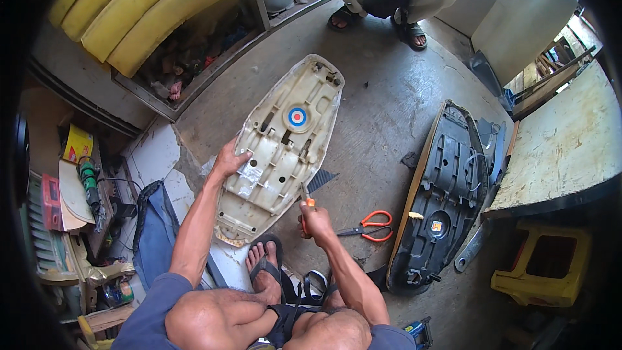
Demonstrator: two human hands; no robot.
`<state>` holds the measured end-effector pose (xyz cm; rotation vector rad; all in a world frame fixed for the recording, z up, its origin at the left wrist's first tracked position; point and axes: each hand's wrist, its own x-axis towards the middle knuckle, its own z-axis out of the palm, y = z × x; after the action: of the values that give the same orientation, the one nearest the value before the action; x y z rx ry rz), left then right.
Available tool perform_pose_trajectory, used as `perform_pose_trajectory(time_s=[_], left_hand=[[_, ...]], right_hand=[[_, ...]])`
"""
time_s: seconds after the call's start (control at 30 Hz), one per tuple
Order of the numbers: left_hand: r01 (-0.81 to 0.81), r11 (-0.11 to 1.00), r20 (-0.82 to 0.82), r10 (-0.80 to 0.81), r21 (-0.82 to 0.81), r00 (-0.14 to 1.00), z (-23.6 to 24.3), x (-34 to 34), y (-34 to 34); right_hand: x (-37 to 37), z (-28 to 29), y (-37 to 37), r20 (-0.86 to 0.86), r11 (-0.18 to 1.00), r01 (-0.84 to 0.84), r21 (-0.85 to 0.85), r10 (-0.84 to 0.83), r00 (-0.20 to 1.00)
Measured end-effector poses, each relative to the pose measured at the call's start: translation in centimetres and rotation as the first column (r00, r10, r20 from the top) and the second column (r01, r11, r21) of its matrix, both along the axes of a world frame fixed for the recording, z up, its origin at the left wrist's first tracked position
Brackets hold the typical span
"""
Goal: The person removes staples from a motorcycle seat using a screwdriver and pliers while sitting on the floor.
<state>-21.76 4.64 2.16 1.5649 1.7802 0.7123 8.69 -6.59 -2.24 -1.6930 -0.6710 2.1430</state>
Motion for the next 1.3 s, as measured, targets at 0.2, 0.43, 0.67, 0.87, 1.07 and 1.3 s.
perform_pose_trajectory(time_s=[0.2, 0.43, 0.67, 0.87, 1.07, 1.3], left_hand=[[-0.002, 1.0, 0.035, 0.001, 0.006, 0.999, -1.3, -0.9, -0.1], [0.011, 1.0, 0.021, -0.011, 0.017, 1.0, -1.1, -0.5, 0.3], [0.008, 1.0, 0.037, -0.008, 0.003, 0.999, -0.5, 0.0, 1.4], [-0.012, 1.0, 0.035, 0.013, -0.025, 0.999, -0.2, -0.3, 0.3], [-0.008, 1.0, -0.039, 0.007, -0.012, 0.999, 0.4, 1.1, 0.0], [0.0, 1.0, -0.027, 0.0, -0.013, 1.0, 0.1, -0.1, -0.3]], right_hand=[[-1.0, -0.1, -2.3, 0.634, 0.796, -0.498, 0.344, 0.195, 0.748], [2.0, 0.4, 1.3, -0.412, 0.967, 0.109, -0.231, -0.199, 0.889], [-0.7, -2.9, -1.2, 0.63, 0.689, -0.412, 0.596, -0.082, 0.773], [1.3, 1.2, 1.6, -0.368, 0.972, 0.187, -0.145, -0.228, 0.901], [3.6, -1.3, 2.2, -0.347, 0.98, 0.166, -0.11, -0.195, 0.917], [1.8, -0.6, 1.5, -0.278, 0.988, 0.153, -0.014, -0.151, 0.949]])
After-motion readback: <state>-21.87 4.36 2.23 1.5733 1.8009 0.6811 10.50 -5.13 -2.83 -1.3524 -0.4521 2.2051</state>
